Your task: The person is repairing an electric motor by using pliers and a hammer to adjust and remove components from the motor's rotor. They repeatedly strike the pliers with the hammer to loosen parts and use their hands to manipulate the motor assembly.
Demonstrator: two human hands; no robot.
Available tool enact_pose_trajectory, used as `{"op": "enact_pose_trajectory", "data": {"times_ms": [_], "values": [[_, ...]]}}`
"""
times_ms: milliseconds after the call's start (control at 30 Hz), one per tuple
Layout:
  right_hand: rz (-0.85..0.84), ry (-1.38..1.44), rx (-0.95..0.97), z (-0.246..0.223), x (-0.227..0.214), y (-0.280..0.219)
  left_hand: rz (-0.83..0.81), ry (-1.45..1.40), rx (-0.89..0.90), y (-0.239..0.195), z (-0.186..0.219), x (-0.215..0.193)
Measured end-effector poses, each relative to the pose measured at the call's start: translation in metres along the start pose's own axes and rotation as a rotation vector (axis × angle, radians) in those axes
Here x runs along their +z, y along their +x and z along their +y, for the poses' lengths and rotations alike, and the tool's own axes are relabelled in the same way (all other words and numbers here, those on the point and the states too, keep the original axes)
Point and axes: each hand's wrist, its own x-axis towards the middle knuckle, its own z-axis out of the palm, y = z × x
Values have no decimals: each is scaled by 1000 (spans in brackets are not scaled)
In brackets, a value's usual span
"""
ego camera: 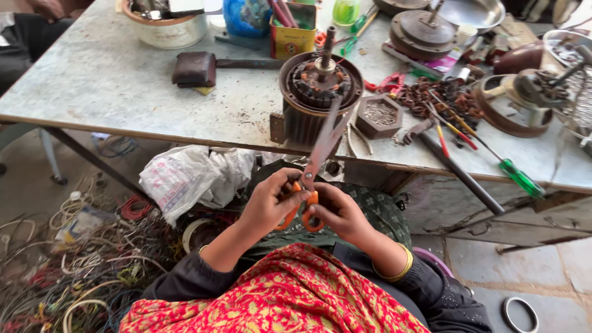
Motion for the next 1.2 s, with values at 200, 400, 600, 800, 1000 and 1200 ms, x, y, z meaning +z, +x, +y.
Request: {"op": "enact_pose_trajectory", "data": {"times_ms": [200,400,600,800,1000,1200], "values": [[194,-15,-27,15,-32,-29,-88,-179,-194,-2,-4,0],[296,-14,22,11,-34,-48,-75,-296,-109,-8,-7,29],[23,398,-27,0,-15,-52,26,-265,201,-20,-6,59],[15,408,57,1,-9,-55,34,-505,-20,-19,-14,72],[174,465,160,-5,-21,-56,-8,-564,-13,-4,-31,75],[15,530,95,-28,-29,-65,-4,-806,-49,12,-38,90]]}}
